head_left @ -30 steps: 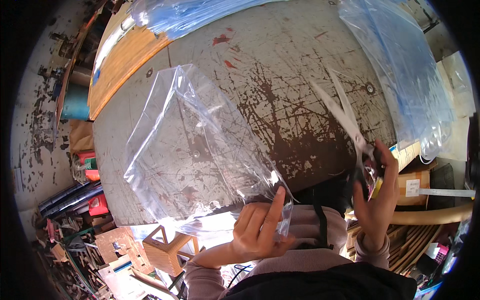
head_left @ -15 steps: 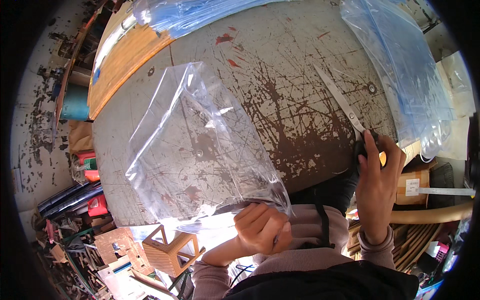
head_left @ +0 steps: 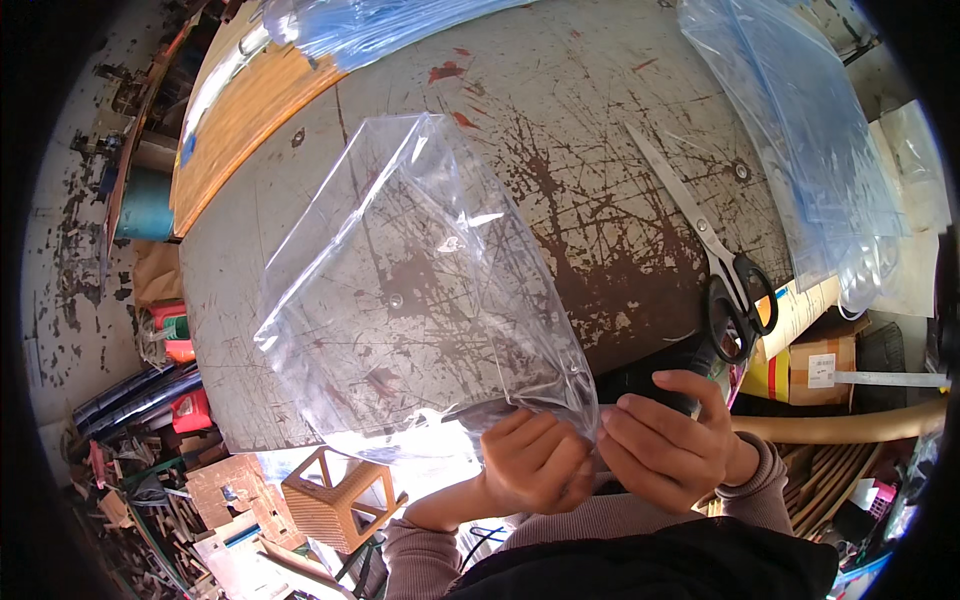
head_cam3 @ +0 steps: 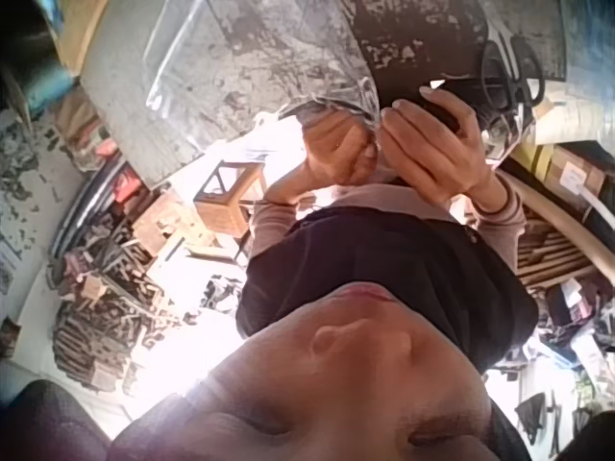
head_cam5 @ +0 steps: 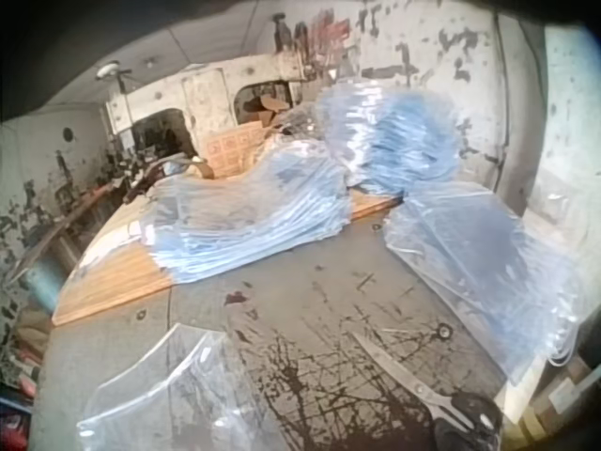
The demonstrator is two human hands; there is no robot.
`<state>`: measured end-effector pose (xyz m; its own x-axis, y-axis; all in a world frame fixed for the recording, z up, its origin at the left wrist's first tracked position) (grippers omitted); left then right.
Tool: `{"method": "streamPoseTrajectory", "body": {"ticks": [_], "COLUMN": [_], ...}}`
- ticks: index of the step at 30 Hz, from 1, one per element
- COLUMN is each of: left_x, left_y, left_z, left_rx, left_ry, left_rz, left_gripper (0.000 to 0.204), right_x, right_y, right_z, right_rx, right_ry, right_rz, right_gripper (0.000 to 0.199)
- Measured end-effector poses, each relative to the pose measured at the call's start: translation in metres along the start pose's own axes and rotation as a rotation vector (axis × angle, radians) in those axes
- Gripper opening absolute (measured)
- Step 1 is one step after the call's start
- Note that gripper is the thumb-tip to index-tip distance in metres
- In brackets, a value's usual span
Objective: The person trims the edges of plastic bags using scissors and stacks the plastic bags on the table by hand.
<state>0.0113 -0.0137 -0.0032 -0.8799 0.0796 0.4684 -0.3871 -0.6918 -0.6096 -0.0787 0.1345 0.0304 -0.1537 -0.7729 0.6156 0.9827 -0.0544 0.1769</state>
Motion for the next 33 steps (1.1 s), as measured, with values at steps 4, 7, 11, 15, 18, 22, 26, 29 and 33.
{"method": "streamPoseTrajectory", "body": {"ticks": [4,7,11,15,18,22,26,29,33], "left_x": [-0.002,-0.019,-0.041,-0.027,-0.019,-0.023,-0.019,-0.013,0.015], "left_y": [-0.007,-0.02,-0.025,-0.011,-0.012,-0.015,-0.022,-0.025,-0.012], "left_z": [-0.002,-0.009,-0.007,0.0,-0.002,-0.009,-0.009,0.01,0.042], "left_rx": [0.066,0.106,0.02,0.189,0.293,0.386,0.427,0.41,0.603], "left_ry": [0.046,-0.021,-0.007,-0.184,-0.148,-0.152,-0.05,0.085,0.141], "left_rz": [0.007,-0.178,-0.26,-0.166,-0.091,-0.007,0.074,0.082,-0.032], "left_gripper": [0.006,0.008,0.012,0.008,0.006,0.025,0.031,0.04,0.023], "right_x": [-0.009,-0.008,0.012,0.009,0.001,0.007,-0.004,-0.005,-0.002], "right_y": [0.002,-0.017,-0.054,-0.047,-0.033,-0.004,0.005,0.006,0.005], "right_z": [-0.008,-0.001,0.011,0.021,0.025,0.005,-0.008,-0.008,-0.002], "right_rx": [0.002,-0.067,-0.189,-0.254,-0.22,0.602,0.72,0.658,0.642], "right_ry": [-0.052,-0.187,-0.314,-0.276,-0.203,0.037,0.083,0.044,0.066], "right_rz": [-0.091,-0.35,-0.561,-0.667,-0.841,-0.823,-0.834,-0.868,-0.881], "right_gripper": [0.011,0.009,0.023,0.021,0.024,0.026,0.024,0.017,0.01]}}
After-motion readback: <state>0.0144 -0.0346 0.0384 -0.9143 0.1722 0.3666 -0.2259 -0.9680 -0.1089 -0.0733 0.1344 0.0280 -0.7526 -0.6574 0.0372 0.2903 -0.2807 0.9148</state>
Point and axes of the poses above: each hand's wrist, its own x-axis towards the middle knuckle, its own z-axis out of the back of the hand, y = z × x, the point moved 1 cm from there along x, towards the middle knuckle, and after that the axes turned 1 degree about y, right-handed, at the moved point
